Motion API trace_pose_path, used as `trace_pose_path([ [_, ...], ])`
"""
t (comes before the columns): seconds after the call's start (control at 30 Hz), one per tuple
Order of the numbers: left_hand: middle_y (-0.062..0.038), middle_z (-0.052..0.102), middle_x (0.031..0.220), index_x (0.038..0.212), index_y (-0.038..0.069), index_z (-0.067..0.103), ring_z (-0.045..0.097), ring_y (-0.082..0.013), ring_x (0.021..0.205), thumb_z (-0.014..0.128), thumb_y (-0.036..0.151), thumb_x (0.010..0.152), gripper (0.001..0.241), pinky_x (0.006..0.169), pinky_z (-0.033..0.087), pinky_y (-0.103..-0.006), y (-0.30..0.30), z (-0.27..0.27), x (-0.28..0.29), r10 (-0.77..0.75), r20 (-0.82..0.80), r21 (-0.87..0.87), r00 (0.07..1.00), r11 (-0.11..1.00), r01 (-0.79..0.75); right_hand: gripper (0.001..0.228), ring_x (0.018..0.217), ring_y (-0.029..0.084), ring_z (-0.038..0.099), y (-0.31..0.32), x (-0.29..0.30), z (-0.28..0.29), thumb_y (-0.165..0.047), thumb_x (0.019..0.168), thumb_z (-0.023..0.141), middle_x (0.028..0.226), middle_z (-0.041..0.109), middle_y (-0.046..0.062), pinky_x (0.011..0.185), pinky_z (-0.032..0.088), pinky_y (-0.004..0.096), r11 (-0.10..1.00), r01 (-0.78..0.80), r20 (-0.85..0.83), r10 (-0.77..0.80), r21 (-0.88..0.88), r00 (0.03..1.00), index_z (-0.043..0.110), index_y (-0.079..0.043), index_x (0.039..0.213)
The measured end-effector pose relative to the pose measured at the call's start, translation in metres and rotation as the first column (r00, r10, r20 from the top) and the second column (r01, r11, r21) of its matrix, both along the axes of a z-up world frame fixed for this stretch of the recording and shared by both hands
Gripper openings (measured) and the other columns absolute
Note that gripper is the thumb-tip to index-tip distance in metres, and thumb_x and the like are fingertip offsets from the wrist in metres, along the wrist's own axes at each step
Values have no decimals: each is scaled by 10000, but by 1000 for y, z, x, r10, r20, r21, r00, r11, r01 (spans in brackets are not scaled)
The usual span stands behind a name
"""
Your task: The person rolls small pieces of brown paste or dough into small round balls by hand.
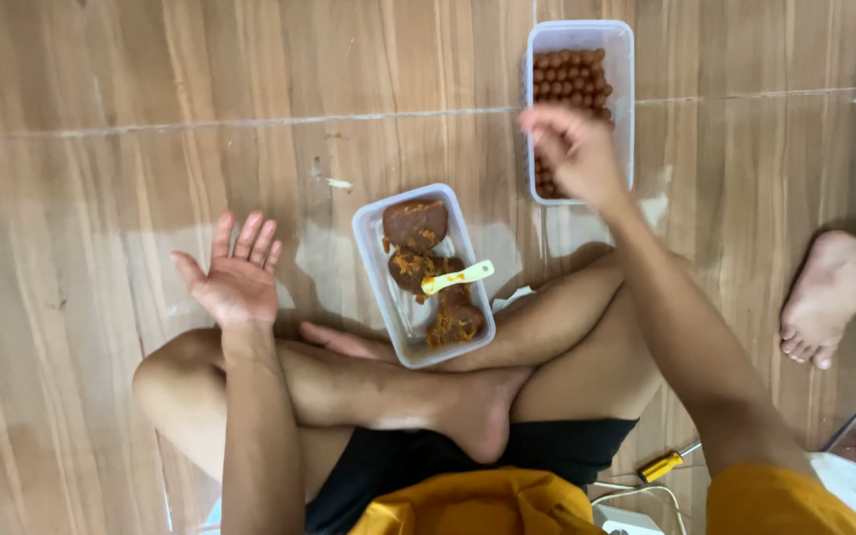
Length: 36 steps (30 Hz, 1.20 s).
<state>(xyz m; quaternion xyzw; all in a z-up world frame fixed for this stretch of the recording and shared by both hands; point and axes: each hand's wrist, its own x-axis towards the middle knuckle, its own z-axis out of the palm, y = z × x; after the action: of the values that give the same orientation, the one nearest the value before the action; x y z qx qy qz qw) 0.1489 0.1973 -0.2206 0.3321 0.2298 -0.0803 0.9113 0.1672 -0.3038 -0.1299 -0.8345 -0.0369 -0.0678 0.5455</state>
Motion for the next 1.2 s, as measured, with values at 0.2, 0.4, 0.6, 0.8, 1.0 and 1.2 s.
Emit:
trace_pose_path([
  [0.2,-184,688,1343,1412,102,593,641,-362,1262,333,847,864,961,1079,470,-485,2,-4,-4,4,4,24,1000,1000,-4,210,760,192,660,77,-75,38,-126,988,695,1035,763,0,691,565,361,954,-202,-359,113,-220,926,746,-174,1186],
  [0.4,-183,685,1329,1401,100,573,650,-363,1237,302,843,870,952,1044,480,-490,7,-10,-9,8,35,-5,999,1000,-8,314,1055,284,601,100,-112,26,-237,869,727,1121,695,55,919,521,422,600,-409,-49,524,-687,850,732,-96,1150],
  [0.6,-184,690,1311,1420,90,555,650,-355,1214,283,846,877,971,1039,467,-486,8,-9,-13,26,51,-1,998,1000,-26,286,1126,219,540,113,-125,7,-221,898,693,1058,667,-1,889,499,396,356,-311,-89,523,-881,848,742,-143,1169],
  [0.8,-181,709,1329,1484,95,511,668,-348,1219,247,838,863,1004,1041,465,-470,7,-10,-17,42,21,39,999,998,-43,129,1040,251,615,126,-130,20,-218,901,683,1000,681,43,874,484,441,354,-332,-141,470,-874,872,720,-140,997],
  [1.0,-173,709,1297,1465,90,529,666,-340,1172,247,828,872,989,998,467,-450,2,-3,-15,23,43,42,999,999,-25,247,1104,303,644,131,-139,15,-149,805,671,1063,699,101,928,479,483,396,-422,-291,350,-816,890,668,-81,1043],
  [1.2,-171,711,1276,1441,81,544,678,-335,1150,254,807,888,957,968,479,-438,2,0,-17,39,33,36,999,999,-40,364,1185,281,635,153,-148,19,-57,810,625,1246,703,110,982,480,469,298,-460,-268,509,-836,818,721,-128,1154],
])
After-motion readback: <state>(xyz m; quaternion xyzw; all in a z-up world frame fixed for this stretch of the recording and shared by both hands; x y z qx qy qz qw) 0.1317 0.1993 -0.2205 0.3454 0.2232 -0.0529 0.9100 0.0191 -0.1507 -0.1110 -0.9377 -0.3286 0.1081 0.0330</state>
